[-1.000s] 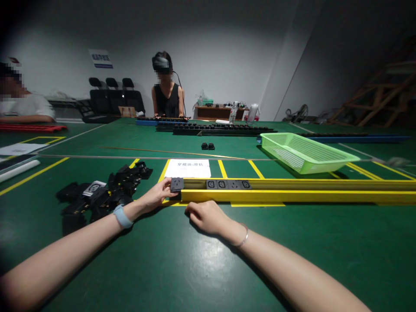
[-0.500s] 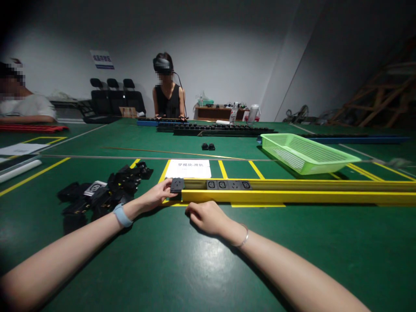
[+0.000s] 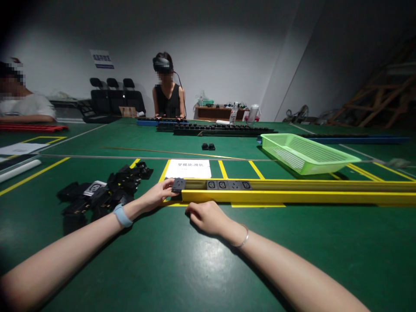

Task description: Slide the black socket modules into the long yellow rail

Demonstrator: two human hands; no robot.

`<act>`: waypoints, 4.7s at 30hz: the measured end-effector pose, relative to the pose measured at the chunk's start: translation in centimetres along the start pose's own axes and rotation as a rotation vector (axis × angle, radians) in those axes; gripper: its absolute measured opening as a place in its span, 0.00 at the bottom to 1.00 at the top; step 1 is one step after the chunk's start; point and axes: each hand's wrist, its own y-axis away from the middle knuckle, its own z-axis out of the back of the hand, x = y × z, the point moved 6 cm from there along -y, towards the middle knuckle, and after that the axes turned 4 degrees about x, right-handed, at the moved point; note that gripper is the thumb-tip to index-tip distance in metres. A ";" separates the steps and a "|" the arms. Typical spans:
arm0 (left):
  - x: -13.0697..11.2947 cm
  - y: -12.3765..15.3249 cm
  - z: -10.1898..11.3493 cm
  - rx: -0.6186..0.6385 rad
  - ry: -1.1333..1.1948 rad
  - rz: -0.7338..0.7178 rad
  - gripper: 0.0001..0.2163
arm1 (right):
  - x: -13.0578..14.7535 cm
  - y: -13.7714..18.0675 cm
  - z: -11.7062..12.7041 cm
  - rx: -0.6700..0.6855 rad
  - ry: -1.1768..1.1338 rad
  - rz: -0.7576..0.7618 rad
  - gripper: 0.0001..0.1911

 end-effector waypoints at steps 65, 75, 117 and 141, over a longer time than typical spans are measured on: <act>0.3 -0.8 -1.9 0.090 -0.261 0.075 0.32 | -1.6 -0.5 0.7 -0.142 0.172 -0.277 0.14; 0.2 -1.4 -3.1 0.183 -0.352 -0.033 0.35 | -1.6 -0.5 0.7 -0.149 0.201 -0.281 0.15; 0.7 -1.3 -2.9 0.095 -0.452 -0.084 0.27 | -1.4 -0.5 0.7 -0.133 0.169 -0.276 0.13; 1.1 0.2 6.1 -0.835 -0.694 0.087 0.17 | -1.5 -0.4 0.4 -0.119 0.171 -0.251 0.14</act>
